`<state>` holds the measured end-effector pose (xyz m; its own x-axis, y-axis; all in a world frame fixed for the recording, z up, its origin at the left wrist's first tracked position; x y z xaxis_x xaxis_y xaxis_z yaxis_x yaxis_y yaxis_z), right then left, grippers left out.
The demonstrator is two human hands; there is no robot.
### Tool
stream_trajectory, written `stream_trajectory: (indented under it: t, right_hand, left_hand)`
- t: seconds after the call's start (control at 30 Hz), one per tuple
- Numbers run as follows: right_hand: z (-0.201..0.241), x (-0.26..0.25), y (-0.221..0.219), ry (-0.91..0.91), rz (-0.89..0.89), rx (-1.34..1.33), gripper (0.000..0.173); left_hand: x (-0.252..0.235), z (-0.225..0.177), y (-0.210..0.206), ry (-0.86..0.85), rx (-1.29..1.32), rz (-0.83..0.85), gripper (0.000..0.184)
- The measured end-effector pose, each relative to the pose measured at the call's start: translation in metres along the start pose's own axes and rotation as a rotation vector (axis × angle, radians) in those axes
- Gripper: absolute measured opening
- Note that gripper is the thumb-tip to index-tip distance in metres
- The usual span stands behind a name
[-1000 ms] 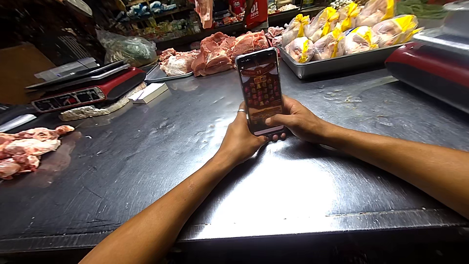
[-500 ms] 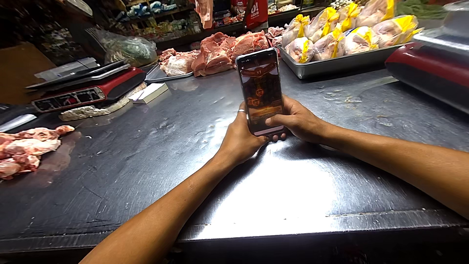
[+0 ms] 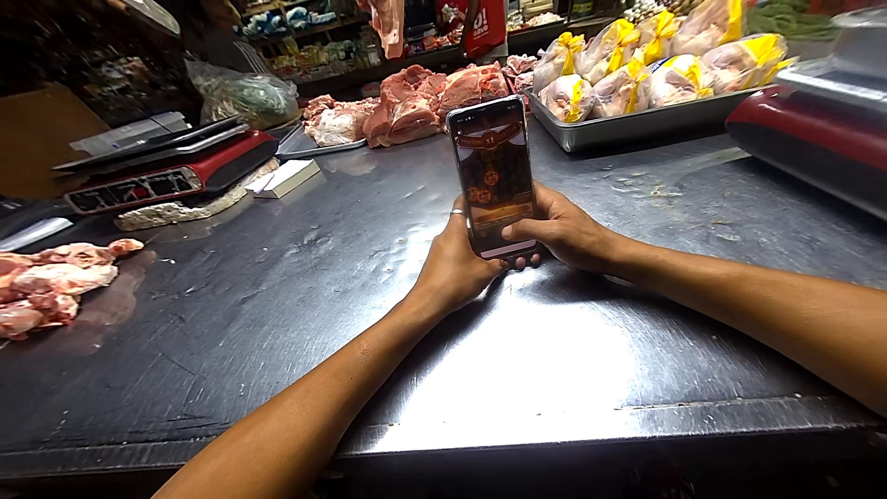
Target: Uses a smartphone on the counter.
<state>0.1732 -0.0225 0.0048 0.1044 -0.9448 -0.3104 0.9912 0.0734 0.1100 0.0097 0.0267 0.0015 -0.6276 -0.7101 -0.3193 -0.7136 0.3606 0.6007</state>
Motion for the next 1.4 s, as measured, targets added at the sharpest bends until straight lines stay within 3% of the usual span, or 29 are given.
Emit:
stream_trajectory:
  t: [1.4]
  right_hand:
    - [0.0020,0.0013,-0.0009,-0.017,-0.016,0.014,0.036]
  left_hand:
    - [-0.0020,-0.0009,-0.0009,0.028,0.017,0.009,0.101]
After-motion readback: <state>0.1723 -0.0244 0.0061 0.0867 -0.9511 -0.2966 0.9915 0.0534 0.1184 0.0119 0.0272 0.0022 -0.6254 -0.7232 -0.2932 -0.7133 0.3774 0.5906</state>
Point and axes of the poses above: each hand's wrist, its own x-axis away from the middle knuckle, its own y-axis out of the back of the hand, z = x × y, the point moved 4 cm from there along -x, towards the middle knuckle, and after that the axes turned 1 degree about -y, right-handed, at the moved point
